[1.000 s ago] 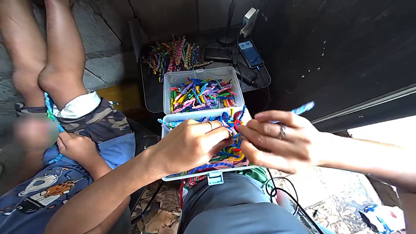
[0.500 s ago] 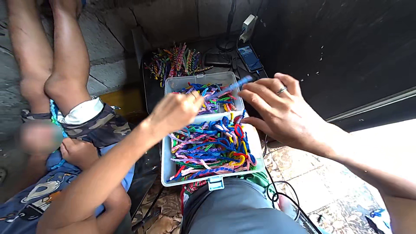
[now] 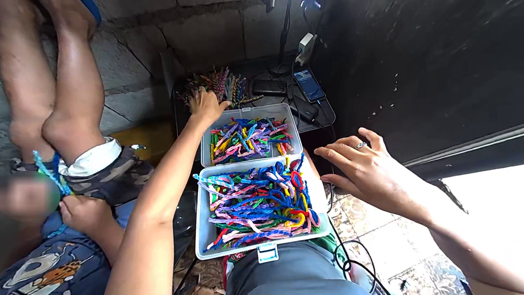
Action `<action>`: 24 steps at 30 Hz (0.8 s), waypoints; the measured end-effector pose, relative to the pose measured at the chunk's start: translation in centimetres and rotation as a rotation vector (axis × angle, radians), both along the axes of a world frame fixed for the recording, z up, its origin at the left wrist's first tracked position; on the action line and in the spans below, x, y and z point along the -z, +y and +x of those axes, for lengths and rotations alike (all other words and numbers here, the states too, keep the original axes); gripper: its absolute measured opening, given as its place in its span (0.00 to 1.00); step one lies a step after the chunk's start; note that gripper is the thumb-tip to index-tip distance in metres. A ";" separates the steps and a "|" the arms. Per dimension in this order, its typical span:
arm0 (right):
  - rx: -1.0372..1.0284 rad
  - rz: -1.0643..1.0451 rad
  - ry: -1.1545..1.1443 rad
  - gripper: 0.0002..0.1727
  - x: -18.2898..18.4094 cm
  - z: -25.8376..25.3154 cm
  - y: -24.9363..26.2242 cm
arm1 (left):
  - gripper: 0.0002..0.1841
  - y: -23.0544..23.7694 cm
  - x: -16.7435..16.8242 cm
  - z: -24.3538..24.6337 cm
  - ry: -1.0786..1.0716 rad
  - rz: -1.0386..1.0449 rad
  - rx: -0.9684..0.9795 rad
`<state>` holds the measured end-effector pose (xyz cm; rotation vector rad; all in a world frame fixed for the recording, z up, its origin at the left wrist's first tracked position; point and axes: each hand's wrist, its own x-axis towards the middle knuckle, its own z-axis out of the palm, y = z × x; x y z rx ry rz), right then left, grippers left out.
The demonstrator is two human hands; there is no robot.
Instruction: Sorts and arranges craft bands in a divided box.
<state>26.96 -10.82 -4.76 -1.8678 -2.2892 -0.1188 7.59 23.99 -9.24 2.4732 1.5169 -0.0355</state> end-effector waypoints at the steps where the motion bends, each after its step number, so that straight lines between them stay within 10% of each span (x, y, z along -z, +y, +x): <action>1: -0.003 -0.025 0.008 0.25 0.4 0.1 0.0 | 0.37 -0.1 0.6 -0.1 -0.011 0.018 0.022; 13: -0.121 -0.431 0.292 0.26 5.5 -3.5 3.9 | 0.25 -8.2 -4.3 -4.1 -0.339 0.058 0.292; 24: -0.175 -0.036 0.187 0.07 9.0 -6.4 3.3 | 0.25 -15.6 -3.6 -10.1 -0.391 -0.013 0.364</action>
